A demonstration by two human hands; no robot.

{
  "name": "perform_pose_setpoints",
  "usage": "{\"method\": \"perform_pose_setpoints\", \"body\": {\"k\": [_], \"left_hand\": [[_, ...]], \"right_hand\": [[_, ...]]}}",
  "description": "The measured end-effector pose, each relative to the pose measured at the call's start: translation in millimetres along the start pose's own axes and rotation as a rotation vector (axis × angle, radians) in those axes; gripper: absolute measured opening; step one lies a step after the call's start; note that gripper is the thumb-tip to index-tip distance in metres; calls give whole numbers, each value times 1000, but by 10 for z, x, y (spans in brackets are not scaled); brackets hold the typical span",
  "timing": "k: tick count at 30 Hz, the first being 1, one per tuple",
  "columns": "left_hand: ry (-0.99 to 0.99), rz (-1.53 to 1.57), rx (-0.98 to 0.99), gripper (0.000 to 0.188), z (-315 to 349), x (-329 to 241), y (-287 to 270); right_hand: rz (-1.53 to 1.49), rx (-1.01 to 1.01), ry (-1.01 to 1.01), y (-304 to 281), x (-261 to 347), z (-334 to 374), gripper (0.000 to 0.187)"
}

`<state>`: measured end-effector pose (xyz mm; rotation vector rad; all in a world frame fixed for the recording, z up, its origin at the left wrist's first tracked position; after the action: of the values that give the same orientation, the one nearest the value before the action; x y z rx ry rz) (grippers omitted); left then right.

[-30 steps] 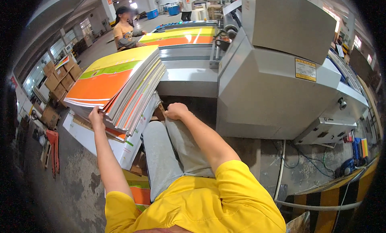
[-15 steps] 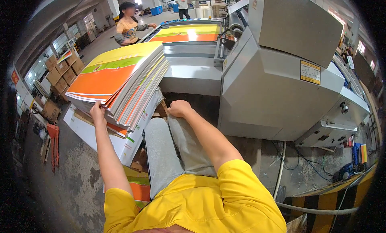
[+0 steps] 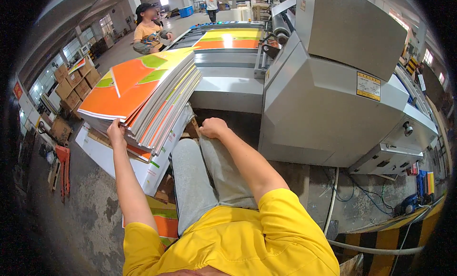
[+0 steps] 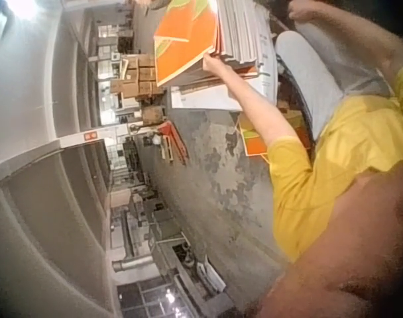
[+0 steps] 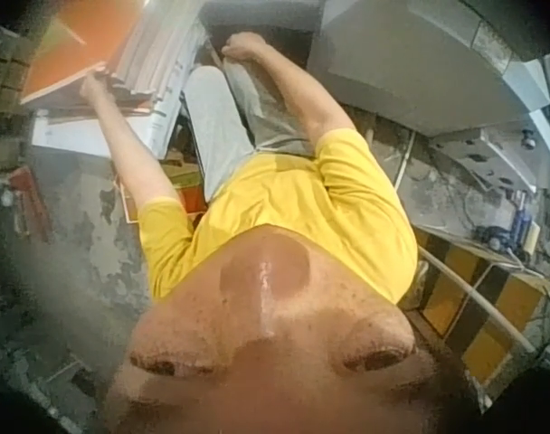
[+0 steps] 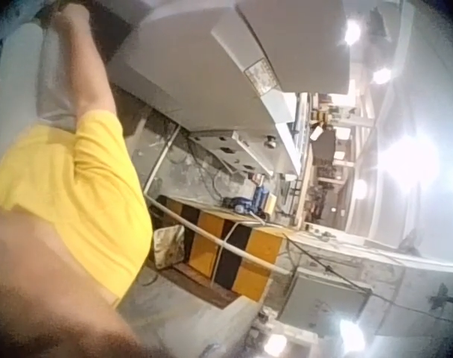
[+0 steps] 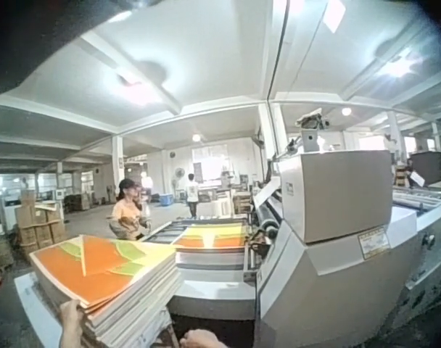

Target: The recorder is counting and inspecting a large stack of printed paper sheets in an industrial facility.

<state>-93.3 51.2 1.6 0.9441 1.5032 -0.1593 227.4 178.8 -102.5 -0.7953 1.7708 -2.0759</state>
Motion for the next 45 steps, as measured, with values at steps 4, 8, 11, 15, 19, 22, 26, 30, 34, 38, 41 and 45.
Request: {"method": "perform_pose_setpoints", "body": {"k": [4, 8, 11, 15, 19, 22, 26, 30, 34, 38, 41, 45], "left_hand": [[2, 7, -45, 12, -18, 26, -39], [6, 25, -29, 11, -36, 30, -41], [6, 30, -20, 11, -62, 40, -40], [10, 39, -29, 12, -47, 23, -41], [-1, 10, -29, 13, -4, 4, -13], [4, 2, -25, 13, -20, 3, -38], [14, 17, -40, 12, -26, 34, -28], [10, -3, -40, 12, -5, 36, -11], [32, -2, -18, 13, 35, -79, -56], [153, -215, -23, 19, 49, -41, 61], [92, -79, 23, 17, 1, 11, 75], [45, -11, 6, 19, 38, 21, 31]], "right_hand": [[7, -9, -7, -22, 8, 20, 36], [-10, -20, -11, -43, 12, 33, 36], [1, -16, -21, -45, 8, 27, 39], [-4, -5, -16, -28, 14, 17, 39], [-10, -10, -5, 2, -17, 11, 37], [-10, -6, 2, 10, -11, 0, 36], [-18, -10, 2, -5, -41, 26, 37], [-18, -25, 1, -16, -63, 34, 37], [-12, -19, -33, -17, 68, -19, 39], [9, -51, -40, -32, -37, 19, 39], [21, -39, -59, -107, 31, 49, 40], [31, -59, -116, -60, 155, -48, 37]]}}
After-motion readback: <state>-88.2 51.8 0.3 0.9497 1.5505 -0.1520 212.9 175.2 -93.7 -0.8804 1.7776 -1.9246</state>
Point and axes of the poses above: each hand's wrist, its own z-axis away from the middle knuckle, its own y-axis out of the palm, x = y × z, the point moved 8 cm from there along -z, towards the middle knuckle, and after that the axes turned 10 degrees about z, right-handed, at the moved point
